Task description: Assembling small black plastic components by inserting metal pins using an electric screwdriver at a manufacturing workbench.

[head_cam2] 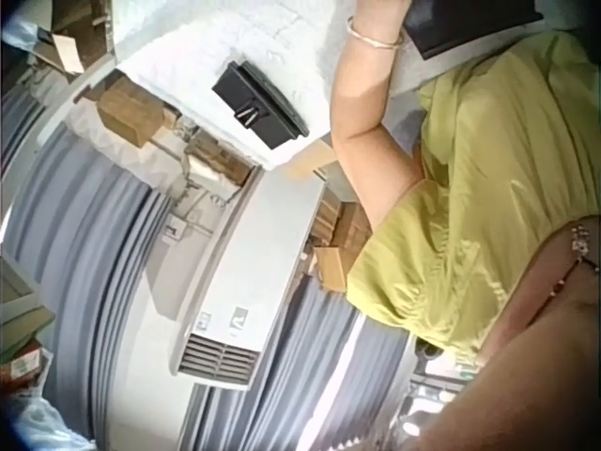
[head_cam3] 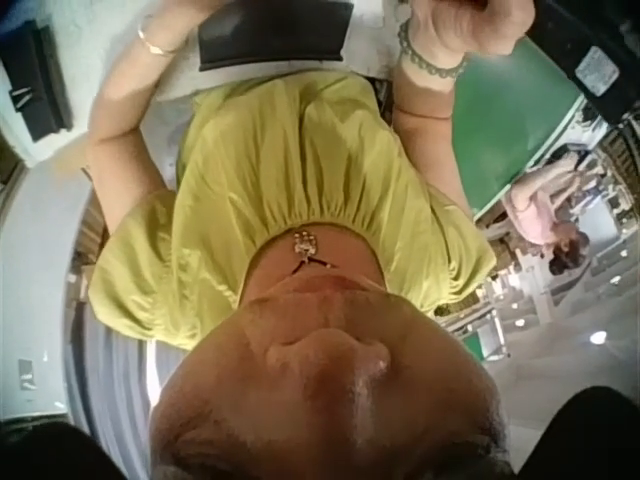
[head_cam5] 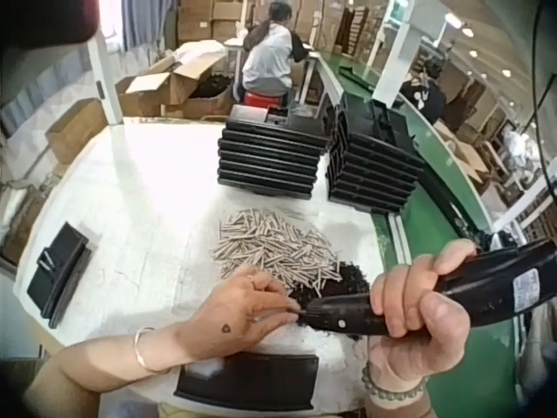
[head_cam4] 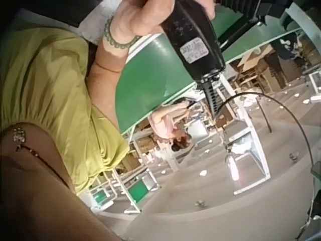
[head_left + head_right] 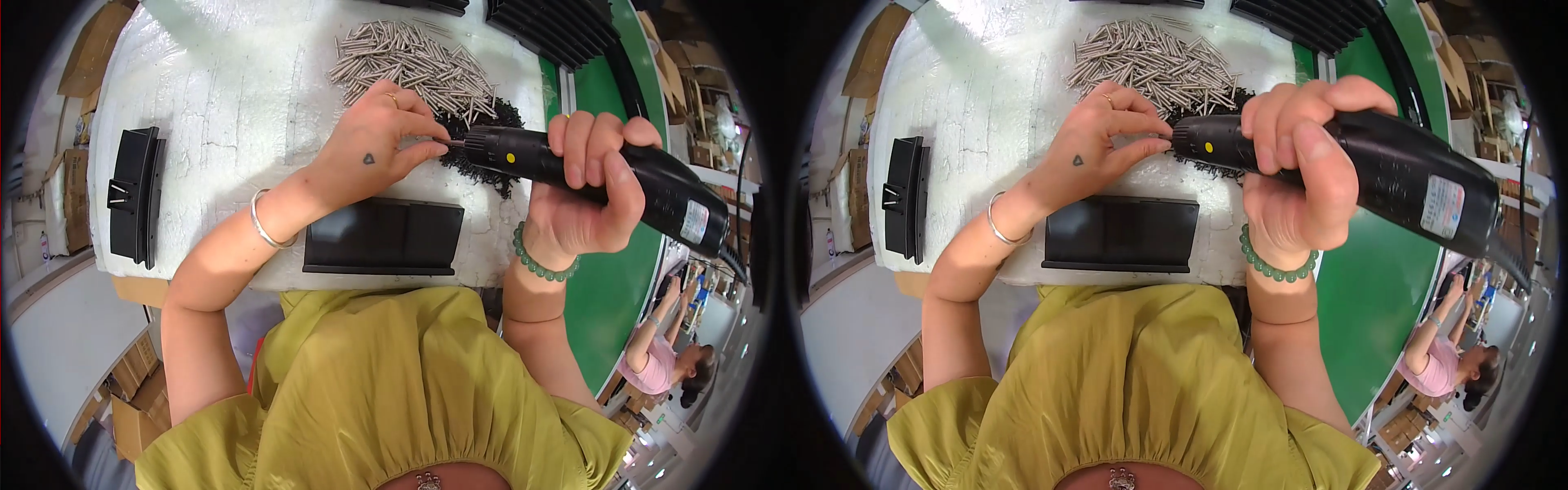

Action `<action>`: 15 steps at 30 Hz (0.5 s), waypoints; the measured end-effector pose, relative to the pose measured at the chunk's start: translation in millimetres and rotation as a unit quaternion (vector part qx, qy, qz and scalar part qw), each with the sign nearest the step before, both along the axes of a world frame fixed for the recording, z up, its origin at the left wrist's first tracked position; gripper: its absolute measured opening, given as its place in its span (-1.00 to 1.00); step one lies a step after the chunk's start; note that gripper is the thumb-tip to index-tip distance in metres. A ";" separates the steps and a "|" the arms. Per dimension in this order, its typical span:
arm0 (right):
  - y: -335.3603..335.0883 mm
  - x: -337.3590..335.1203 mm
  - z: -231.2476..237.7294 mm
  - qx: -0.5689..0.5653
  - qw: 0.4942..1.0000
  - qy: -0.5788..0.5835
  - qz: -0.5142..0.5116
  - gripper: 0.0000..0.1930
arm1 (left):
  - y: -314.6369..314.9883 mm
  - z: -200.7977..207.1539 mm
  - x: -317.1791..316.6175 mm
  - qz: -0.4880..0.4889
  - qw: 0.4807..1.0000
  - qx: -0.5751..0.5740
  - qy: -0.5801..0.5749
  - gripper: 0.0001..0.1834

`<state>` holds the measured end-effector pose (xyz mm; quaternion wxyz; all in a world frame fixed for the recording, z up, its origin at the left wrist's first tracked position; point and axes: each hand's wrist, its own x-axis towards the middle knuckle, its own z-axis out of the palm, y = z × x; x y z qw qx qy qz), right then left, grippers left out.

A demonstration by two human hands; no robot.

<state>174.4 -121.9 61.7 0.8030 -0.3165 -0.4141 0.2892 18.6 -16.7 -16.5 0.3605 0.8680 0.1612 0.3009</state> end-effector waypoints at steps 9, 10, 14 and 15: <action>-14.2 16.5 15.1 0.034 0.997 -0.043 0.056 -0.70 | -4.7 -2.4 12.5 0.005 0.995 0.084 -0.056 -0.86; -15.0 17.9 13.0 0.033 0.997 -0.041 0.055 -0.70 | -5.6 -0.7 12.6 0.010 0.994 0.088 -0.062 -0.85; -17.6 20.2 8.2 0.059 0.995 -0.041 0.076 -0.64 | -6.7 4.0 12.6 0.011 0.994 0.084 -0.067 -0.84; -17.9 19.1 8.4 0.056 0.995 -0.033 0.076 -0.64 | -6.1 3.9 13.1 0.009 0.991 0.106 -0.076 -0.83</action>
